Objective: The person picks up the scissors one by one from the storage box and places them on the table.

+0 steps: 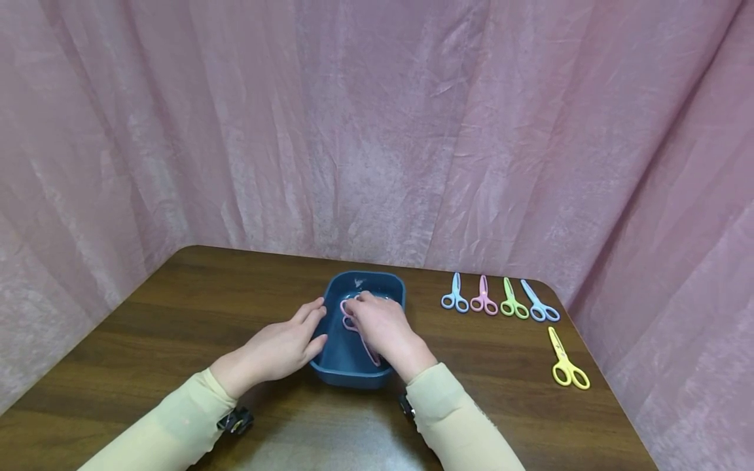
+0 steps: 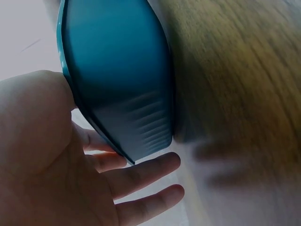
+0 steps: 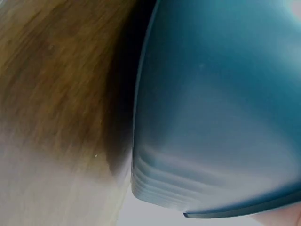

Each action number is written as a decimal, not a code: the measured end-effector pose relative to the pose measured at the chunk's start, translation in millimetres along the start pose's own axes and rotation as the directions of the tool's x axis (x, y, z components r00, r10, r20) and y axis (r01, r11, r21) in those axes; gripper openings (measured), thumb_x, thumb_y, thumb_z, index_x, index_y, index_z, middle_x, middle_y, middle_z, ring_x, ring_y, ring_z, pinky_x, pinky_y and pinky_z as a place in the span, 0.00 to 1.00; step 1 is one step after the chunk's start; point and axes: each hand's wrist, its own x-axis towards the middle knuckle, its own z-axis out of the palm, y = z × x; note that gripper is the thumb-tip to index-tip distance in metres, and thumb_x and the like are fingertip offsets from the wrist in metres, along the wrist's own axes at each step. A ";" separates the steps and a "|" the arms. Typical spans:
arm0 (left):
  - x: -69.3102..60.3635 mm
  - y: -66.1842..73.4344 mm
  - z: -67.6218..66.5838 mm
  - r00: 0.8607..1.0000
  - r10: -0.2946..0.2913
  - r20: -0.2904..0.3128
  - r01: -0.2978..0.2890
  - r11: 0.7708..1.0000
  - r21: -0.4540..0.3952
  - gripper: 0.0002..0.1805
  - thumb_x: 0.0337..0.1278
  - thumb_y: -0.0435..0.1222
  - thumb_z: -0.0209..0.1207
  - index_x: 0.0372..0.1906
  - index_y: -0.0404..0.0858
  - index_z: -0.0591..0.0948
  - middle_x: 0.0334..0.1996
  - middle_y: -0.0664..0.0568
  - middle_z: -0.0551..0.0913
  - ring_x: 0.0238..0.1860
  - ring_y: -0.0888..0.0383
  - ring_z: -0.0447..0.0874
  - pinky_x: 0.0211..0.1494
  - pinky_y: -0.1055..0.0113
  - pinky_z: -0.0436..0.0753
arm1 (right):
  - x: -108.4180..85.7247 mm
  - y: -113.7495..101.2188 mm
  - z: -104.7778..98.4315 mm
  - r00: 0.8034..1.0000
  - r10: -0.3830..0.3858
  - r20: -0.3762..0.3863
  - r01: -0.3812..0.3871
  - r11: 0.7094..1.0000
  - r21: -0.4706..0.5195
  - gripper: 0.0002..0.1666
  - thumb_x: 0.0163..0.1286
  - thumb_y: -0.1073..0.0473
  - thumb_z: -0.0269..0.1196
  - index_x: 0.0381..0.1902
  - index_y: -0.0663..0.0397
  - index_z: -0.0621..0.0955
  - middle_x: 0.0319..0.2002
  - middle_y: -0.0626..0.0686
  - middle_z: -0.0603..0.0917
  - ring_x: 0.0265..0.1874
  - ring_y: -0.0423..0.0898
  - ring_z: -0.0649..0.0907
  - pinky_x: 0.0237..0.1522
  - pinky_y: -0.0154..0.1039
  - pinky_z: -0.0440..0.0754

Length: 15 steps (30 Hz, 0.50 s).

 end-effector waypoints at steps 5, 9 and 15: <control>-0.1 0.6 -1.6 1.000 -0.009 0.009 0.009 1.000 -0.007 0.35 0.86 0.47 0.57 0.82 0.29 0.69 0.85 0.36 0.63 0.59 0.43 0.91 0.44 0.56 0.94 | 0.8 -1.4 -0.7 1.000 -0.005 -0.017 0.005 1.000 0.015 0.11 0.82 0.55 0.69 0.57 0.47 0.89 0.47 0.53 0.87 0.41 0.53 0.89 0.51 0.54 0.91; -0.7 1.0 -2.0 1.000 -0.005 0.004 0.005 1.000 -0.009 0.35 0.86 0.47 0.57 0.82 0.29 0.69 0.84 0.35 0.64 0.61 0.42 0.90 0.48 0.53 0.94 | 1.1 -1.6 -2.1 1.000 -0.015 -0.027 0.015 1.000 0.017 0.10 0.82 0.55 0.69 0.56 0.47 0.89 0.47 0.53 0.87 0.39 0.51 0.88 0.48 0.51 0.91; 0.3 1.5 -2.1 1.000 0.020 -0.021 -0.020 1.000 0.007 0.34 0.86 0.48 0.57 0.81 0.29 0.70 0.83 0.34 0.65 0.62 0.42 0.90 0.51 0.52 0.93 | 0.9 -3.9 -12.3 0.998 -0.021 -0.060 0.023 1.000 0.021 0.13 0.80 0.57 0.71 0.59 0.47 0.89 0.50 0.54 0.87 0.38 0.51 0.87 0.46 0.49 0.92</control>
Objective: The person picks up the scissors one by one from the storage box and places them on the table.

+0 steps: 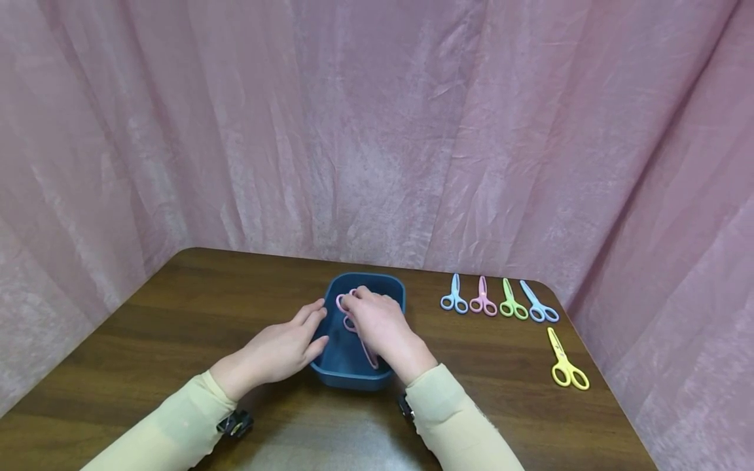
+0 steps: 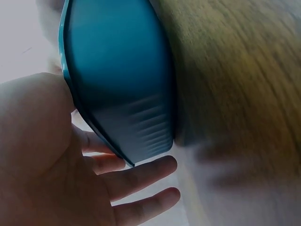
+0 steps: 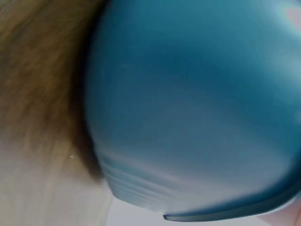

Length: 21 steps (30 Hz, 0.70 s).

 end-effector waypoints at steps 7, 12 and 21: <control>0.2 1.2 0.5 1.000 0.010 -0.009 -0.010 1.000 0.011 0.35 0.86 0.48 0.58 0.80 0.29 0.71 0.82 0.34 0.66 0.62 0.41 0.90 0.53 0.50 0.93 | -1.9 -2.3 -8.0 0.995 -0.012 -0.095 0.011 1.000 -0.009 0.13 0.82 0.57 0.69 0.60 0.50 0.87 0.51 0.56 0.86 0.30 0.48 0.84 0.38 0.46 0.91; 0.8 1.4 1.5 1.000 0.014 -0.015 -0.014 1.000 0.012 0.34 0.86 0.49 0.57 0.80 0.29 0.71 0.82 0.33 0.67 0.59 0.41 0.91 0.51 0.49 0.93 | -4.9 -2.0 -13.0 0.973 -0.018 -0.228 0.023 1.000 0.018 0.07 0.79 0.61 0.70 0.52 0.49 0.87 0.49 0.54 0.86 0.27 0.47 0.83 0.31 0.44 0.88; 1.3 1.5 1.9 1.000 0.003 -0.009 -0.003 1.000 0.001 0.35 0.86 0.49 0.57 0.81 0.29 0.70 0.83 0.34 0.66 0.62 0.41 0.90 0.55 0.49 0.92 | -15.6 -2.3 -35.1 0.931 -0.025 -0.363 0.036 0.999 0.024 0.13 0.69 0.67 0.73 0.47 0.47 0.85 0.49 0.51 0.86 0.29 0.49 0.84 0.30 0.48 0.86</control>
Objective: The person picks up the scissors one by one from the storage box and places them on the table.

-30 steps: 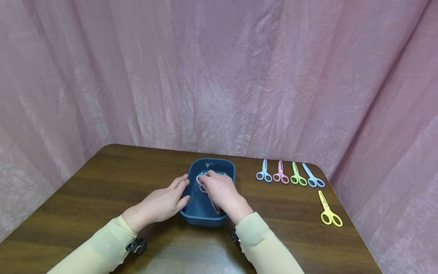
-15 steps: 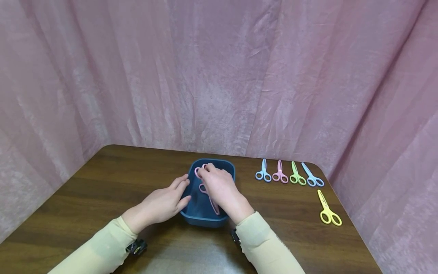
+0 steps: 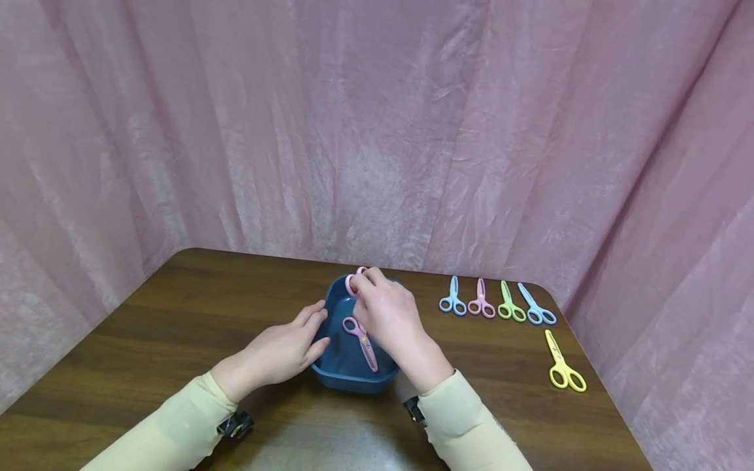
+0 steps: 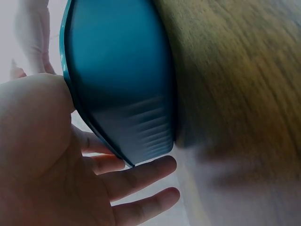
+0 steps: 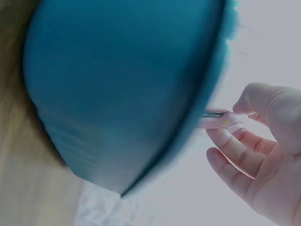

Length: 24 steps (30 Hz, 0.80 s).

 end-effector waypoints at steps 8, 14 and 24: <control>-0.5 0.6 -0.3 1.000 -0.024 0.020 0.024 1.000 -0.012 0.36 0.85 0.50 0.57 0.82 0.31 0.69 0.84 0.36 0.64 0.65 0.41 0.88 0.58 0.48 0.91 | -12.1 8.7 -23.2 0.999 0.038 -0.016 -0.039 0.999 -0.027 0.13 0.69 0.68 0.73 0.47 0.48 0.85 0.49 0.50 0.86 0.33 0.47 0.86 0.29 0.44 0.85; 0.5 2.0 -0.8 1.000 -0.010 0.014 0.010 1.000 -0.002 0.36 0.85 0.49 0.57 0.82 0.30 0.69 0.84 0.35 0.64 0.65 0.41 0.88 0.58 0.48 0.91 | -28.8 23.8 -33.3 0.997 0.074 -0.019 -0.075 0.995 -0.073 0.12 0.69 0.68 0.71 0.48 0.51 0.86 0.49 0.53 0.87 0.35 0.49 0.87 0.29 0.47 0.85; 1.6 2.1 -1.9 1.000 -0.016 0.013 0.016 1.000 -0.013 0.36 0.85 0.49 0.58 0.82 0.29 0.68 0.84 0.35 0.64 0.66 0.40 0.87 0.57 0.47 0.91 | -55.6 48.8 -39.2 0.998 0.069 0.000 -0.068 0.986 -0.154 0.14 0.65 0.70 0.70 0.46 0.52 0.85 0.53 0.54 0.89 0.33 0.55 0.90 0.27 0.51 0.84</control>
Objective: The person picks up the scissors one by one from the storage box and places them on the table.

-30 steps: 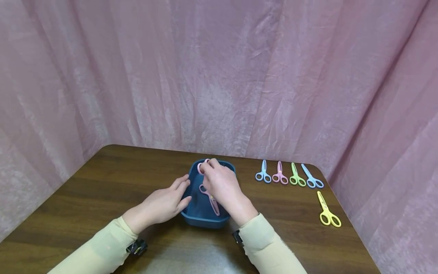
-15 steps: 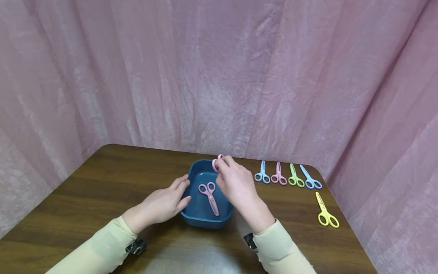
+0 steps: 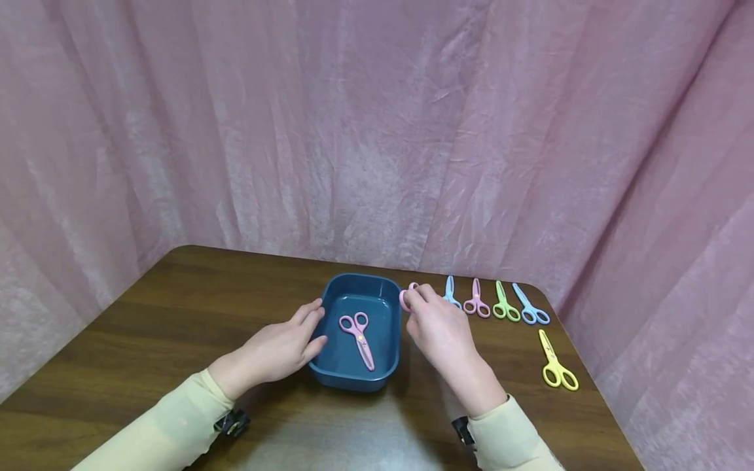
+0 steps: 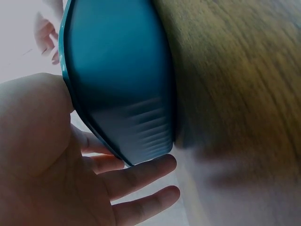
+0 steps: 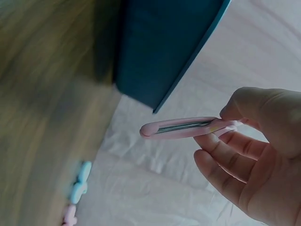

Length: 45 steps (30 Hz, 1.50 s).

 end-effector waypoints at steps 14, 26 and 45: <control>0.3 -0.3 1.6 1.000 -0.008 0.011 0.008 1.000 -0.005 0.37 0.85 0.49 0.57 0.83 0.30 0.67 0.85 0.36 0.63 0.68 0.40 0.85 0.59 0.47 0.90 | -21.5 20.2 3.2 0.999 -0.008 0.044 0.011 0.998 -0.067 0.13 0.63 0.71 0.71 0.37 0.49 0.81 0.46 0.52 0.88 0.27 0.50 0.85 0.20 0.48 0.77; 1.0 0.2 1.9 1.000 -0.018 0.022 0.019 1.000 -0.009 0.38 0.85 0.50 0.57 0.84 0.31 0.67 0.86 0.37 0.62 0.70 0.40 0.84 0.61 0.47 0.89 | -40.4 32.3 9.0 0.984 -0.039 0.176 0.057 0.993 -0.099 0.22 0.58 0.73 0.74 0.31 0.43 0.75 0.34 0.45 0.77 0.21 0.46 0.74 0.20 0.45 0.74; -0.8 1.1 0.5 1.000 -0.001 0.002 0.001 1.000 -0.013 0.36 0.86 0.49 0.57 0.83 0.29 0.68 0.84 0.35 0.63 0.67 0.39 0.86 0.59 0.46 0.90 | -55.6 48.7 33.2 0.961 -0.120 0.249 0.137 0.989 -0.053 0.15 0.59 0.72 0.73 0.33 0.46 0.82 0.29 0.45 0.78 0.19 0.47 0.77 0.20 0.52 0.78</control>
